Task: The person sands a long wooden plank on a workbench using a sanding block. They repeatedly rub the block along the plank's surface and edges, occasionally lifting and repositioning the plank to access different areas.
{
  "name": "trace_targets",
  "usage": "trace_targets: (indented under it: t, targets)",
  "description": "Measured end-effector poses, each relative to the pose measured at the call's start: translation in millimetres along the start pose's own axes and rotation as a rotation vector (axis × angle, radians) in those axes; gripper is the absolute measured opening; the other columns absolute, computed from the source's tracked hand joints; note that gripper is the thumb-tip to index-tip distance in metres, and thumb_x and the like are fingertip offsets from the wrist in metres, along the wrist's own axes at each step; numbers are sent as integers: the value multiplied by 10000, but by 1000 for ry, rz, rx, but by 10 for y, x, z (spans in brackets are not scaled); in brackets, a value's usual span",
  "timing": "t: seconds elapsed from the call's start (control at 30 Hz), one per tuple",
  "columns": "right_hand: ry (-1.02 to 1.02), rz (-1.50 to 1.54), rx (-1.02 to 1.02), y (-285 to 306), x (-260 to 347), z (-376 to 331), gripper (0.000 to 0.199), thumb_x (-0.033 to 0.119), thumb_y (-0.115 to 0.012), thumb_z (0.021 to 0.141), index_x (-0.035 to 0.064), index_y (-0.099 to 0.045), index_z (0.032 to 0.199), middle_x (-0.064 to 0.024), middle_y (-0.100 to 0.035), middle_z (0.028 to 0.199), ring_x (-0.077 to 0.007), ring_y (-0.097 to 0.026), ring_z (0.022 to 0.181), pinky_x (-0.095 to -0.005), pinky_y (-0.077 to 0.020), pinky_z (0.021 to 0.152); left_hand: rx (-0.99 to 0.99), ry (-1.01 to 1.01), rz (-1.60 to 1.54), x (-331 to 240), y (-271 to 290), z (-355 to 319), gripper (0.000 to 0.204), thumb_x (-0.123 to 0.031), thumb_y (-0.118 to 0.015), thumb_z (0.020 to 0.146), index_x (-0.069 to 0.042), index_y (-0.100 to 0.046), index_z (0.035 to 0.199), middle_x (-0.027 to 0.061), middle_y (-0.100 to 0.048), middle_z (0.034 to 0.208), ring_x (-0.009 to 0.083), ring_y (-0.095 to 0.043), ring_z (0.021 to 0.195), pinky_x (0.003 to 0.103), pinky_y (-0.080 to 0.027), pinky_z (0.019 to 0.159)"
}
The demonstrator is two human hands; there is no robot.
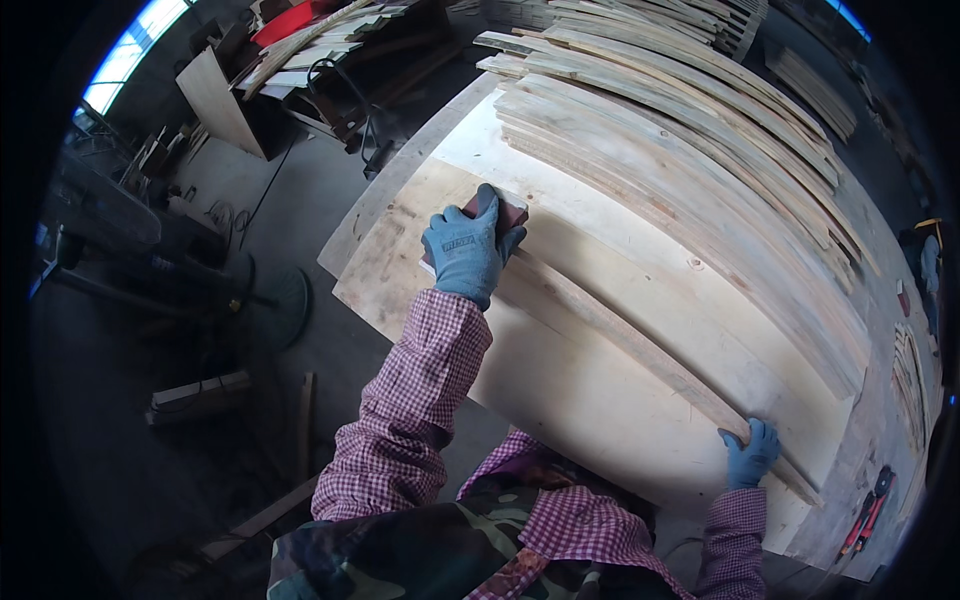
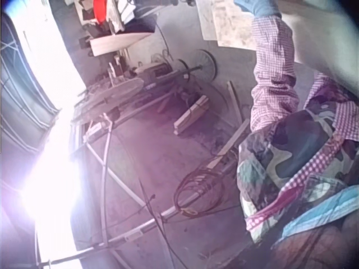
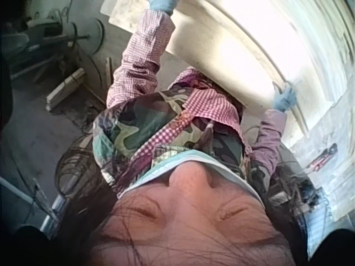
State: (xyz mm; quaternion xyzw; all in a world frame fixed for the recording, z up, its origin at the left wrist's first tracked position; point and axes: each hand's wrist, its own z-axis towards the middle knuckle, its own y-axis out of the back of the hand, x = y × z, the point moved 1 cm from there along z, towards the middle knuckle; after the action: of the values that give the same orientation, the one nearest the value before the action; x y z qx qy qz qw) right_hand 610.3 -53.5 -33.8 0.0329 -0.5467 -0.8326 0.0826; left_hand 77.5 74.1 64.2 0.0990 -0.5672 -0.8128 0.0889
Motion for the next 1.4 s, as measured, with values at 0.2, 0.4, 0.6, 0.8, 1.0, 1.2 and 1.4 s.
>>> trace_targets:
  t: [0.2, 0.4, 0.6, 0.8, 1.0, 1.2, 1.4]
  targets:
    - [-60, -41, 39, 47, 41, -61, 524, 405, -864, 642, 106, -592, 975, -88, -607, 946, -327, -569, 905, -460, -441, 777, -83, -232, -247, -839, 114, -914, 753, -542, -724, 805, -216, -479, 1438, 167, -585, 1054, 341, -575, 921, 493, -456, 802]
    - [-44, -65, 42, 48, -52, -101, 516, 400, -861, 649, 102, -594, 974, -74, -605, 946, -318, -567, 895, -459, -436, 772, 13, -191, -151, -340, 96, -463, 699, -543, -698, 841, -196, -503, 1416, 165, -621, 991, 326, -596, 865, 459, -496, 746]
    - [-17, -11, 21, 17, 19, -24, 522, 388, -865, 640, 109, -590, 986, -75, -614, 971, -313, -570, 905, -461, -432, 783, 132, -85, 48, 27, 96, 95, 582, -567, -658, 875, -166, -544, 1281, 187, -662, 921, 365, -637, 832, 475, -520, 673]
    - [-24, -32, 42, 38, -12, -22, 529, 384, -872, 624, 114, -589, 981, -64, -613, 955, -311, -572, 897, -458, -432, 779, 86, -283, -315, -1025, 110, -813, 732, -502, -735, 806, -202, -452, 1410, 173, -555, 1039, 348, -549, 924, 512, -439, 775]
    - [-32, -47, 37, 15, -17, 1, 543, 397, -876, 611, 111, -594, 977, -62, -613, 925, -310, -574, 886, -455, -434, 769, -6, -498, -431, -970, 94, -1033, 785, -534, -721, 793, -241, -454, 1471, 200, -547, 1155, 358, -558, 1036, 506, -459, 867]
    - [-9, -33, 7, 49, 8, 9, 540, 396, -875, 622, 109, -597, 985, -67, -608, 928, -312, -571, 887, -456, -432, 768, 187, -73, 39, 35, 93, 203, 615, -611, -621, 882, -186, -542, 1320, 189, -664, 956, 373, -635, 865, 476, -522, 707]
    - [-43, -32, 29, 21, 50, -13, 517, 378, -872, 631, 112, -595, 978, -68, -602, 935, -310, -566, 889, -451, -434, 774, 234, -196, 79, -163, 135, 87, 546, -531, -698, 851, -149, -546, 1210, 160, -689, 894, 371, -663, 839, 475, -528, 688]
